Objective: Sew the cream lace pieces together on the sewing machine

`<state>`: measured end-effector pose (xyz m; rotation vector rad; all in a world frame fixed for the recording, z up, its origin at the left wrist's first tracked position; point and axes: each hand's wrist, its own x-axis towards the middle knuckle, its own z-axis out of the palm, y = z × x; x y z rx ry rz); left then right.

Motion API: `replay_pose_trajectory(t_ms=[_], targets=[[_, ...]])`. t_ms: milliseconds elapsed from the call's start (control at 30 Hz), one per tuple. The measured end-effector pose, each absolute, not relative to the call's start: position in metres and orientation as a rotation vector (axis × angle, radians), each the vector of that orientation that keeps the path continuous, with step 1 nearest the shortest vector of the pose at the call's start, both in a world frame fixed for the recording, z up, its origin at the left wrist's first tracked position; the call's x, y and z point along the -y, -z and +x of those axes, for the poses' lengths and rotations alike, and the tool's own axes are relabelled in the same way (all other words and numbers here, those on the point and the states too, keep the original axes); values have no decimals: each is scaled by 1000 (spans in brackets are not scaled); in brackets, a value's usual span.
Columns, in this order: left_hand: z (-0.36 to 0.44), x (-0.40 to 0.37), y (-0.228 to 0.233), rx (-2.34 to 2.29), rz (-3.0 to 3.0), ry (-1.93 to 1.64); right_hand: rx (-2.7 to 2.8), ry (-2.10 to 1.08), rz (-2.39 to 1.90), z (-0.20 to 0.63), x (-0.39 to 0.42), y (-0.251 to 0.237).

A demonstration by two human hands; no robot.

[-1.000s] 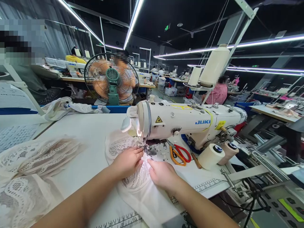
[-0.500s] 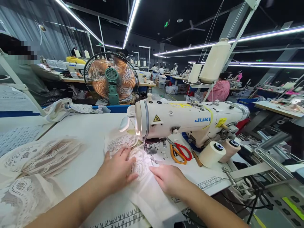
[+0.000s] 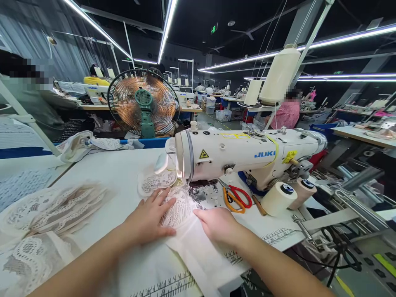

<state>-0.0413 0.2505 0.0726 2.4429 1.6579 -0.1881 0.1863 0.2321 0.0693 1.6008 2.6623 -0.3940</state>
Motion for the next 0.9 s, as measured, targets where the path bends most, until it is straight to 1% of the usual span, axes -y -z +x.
replay_pose_trajectory(t_ms=[100,300,500,733,833,900], targets=[[-45,-263,-74,-1628,2470,171,-2580,373,1647,179,-236,-74],[-47,-282,-88,-1553,2481,271,-2476,400,1645,166,-238,-88],[-49,-299,-92,-1549,2497,264,-2403,410,1655,163,-238,-89],[-53,-311,-92,-1549,2575,186,-2549,366,1607,173,-236,-75],[-47,-293,-92,-1672,2644,87,-2654,316,1584,185,-234,-64],[-37,-269,-92,-1750,2654,13,-2829,244,1529,196,-230,-56]])
